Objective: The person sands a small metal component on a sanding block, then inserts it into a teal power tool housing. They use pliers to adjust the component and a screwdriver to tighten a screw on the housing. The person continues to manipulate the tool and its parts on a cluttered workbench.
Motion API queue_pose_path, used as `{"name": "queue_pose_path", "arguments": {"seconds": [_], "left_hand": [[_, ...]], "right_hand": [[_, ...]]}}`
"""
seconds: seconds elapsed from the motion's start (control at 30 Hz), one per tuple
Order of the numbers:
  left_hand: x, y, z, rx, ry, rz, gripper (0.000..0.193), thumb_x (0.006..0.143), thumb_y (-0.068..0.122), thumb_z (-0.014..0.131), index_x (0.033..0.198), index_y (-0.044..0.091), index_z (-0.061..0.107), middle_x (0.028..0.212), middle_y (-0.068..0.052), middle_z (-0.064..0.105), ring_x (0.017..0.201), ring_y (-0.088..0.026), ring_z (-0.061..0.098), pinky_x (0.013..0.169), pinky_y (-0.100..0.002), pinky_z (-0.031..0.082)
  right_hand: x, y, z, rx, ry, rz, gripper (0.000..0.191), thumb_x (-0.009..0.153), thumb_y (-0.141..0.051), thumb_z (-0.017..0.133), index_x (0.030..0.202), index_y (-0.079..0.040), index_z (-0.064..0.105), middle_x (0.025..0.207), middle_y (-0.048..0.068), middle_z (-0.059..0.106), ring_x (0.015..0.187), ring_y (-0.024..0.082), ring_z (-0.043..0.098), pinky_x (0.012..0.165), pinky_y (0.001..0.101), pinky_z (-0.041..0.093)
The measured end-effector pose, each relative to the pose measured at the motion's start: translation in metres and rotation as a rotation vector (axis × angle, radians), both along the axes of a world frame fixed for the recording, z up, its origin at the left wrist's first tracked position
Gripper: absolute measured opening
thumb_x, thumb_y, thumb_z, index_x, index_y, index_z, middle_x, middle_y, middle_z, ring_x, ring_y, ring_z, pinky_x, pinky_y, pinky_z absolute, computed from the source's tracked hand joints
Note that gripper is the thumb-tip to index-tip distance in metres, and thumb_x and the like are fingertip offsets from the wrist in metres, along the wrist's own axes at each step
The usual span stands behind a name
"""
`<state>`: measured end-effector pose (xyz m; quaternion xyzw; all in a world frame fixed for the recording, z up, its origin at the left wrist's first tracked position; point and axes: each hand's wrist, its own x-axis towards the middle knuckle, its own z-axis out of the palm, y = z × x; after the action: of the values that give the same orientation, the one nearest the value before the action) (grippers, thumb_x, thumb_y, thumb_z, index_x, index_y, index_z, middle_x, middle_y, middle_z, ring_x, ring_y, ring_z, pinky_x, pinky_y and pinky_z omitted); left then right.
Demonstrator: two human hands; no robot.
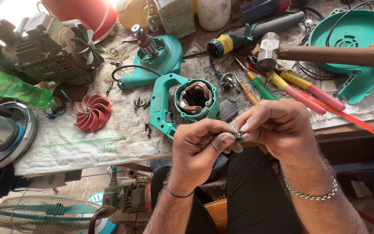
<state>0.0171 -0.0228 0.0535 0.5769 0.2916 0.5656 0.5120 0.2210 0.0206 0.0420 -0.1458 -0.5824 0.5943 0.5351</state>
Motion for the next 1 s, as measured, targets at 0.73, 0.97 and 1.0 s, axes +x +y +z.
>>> {"name": "queue_pose_path", "arguments": {"seconds": [0.73, 0.97, 1.0], "left_hand": [[-0.008, 0.008, 0.025, 0.147, 0.478, -0.012, 0.034, 0.107, 0.022, 0.061, 0.086, -0.003, 0.056, 0.069, -0.008, 0.045, 0.061, -0.020, 0.042, 0.056, -0.033, 0.037], [0.002, 0.009, -0.005, -0.106, -0.042, -0.243, 0.039, 0.113, 0.028, 0.052, 0.085, 0.002, 0.056, 0.073, 0.007, 0.039, 0.066, -0.004, 0.030, 0.056, -0.027, 0.025], [0.004, 0.011, -0.009, -0.123, -0.071, -0.237, 0.040, 0.114, 0.028, 0.053, 0.083, 0.003, 0.055, 0.073, 0.008, 0.036, 0.066, -0.004, 0.028, 0.056, -0.026, 0.023]], "right_hand": [[-0.009, -0.011, 0.040, 0.586, -0.630, -0.281, 0.020, 0.078, 0.010, 0.064, 0.095, 0.000, 0.064, 0.083, 0.011, 0.066, 0.076, 0.027, 0.068, 0.066, 0.0351, 0.054], [-0.009, 0.004, 0.003, 0.036, -0.080, 0.192, 0.024, 0.102, -0.017, 0.067, 0.092, 0.004, 0.063, 0.083, 0.004, 0.057, 0.075, 0.015, 0.052, 0.067, 0.0293, 0.042], [-0.011, 0.006, -0.002, -0.033, -0.023, 0.222, 0.028, 0.104, -0.020, 0.068, 0.091, 0.004, 0.063, 0.083, 0.004, 0.055, 0.076, 0.014, 0.049, 0.068, 0.0291, 0.039]]}}
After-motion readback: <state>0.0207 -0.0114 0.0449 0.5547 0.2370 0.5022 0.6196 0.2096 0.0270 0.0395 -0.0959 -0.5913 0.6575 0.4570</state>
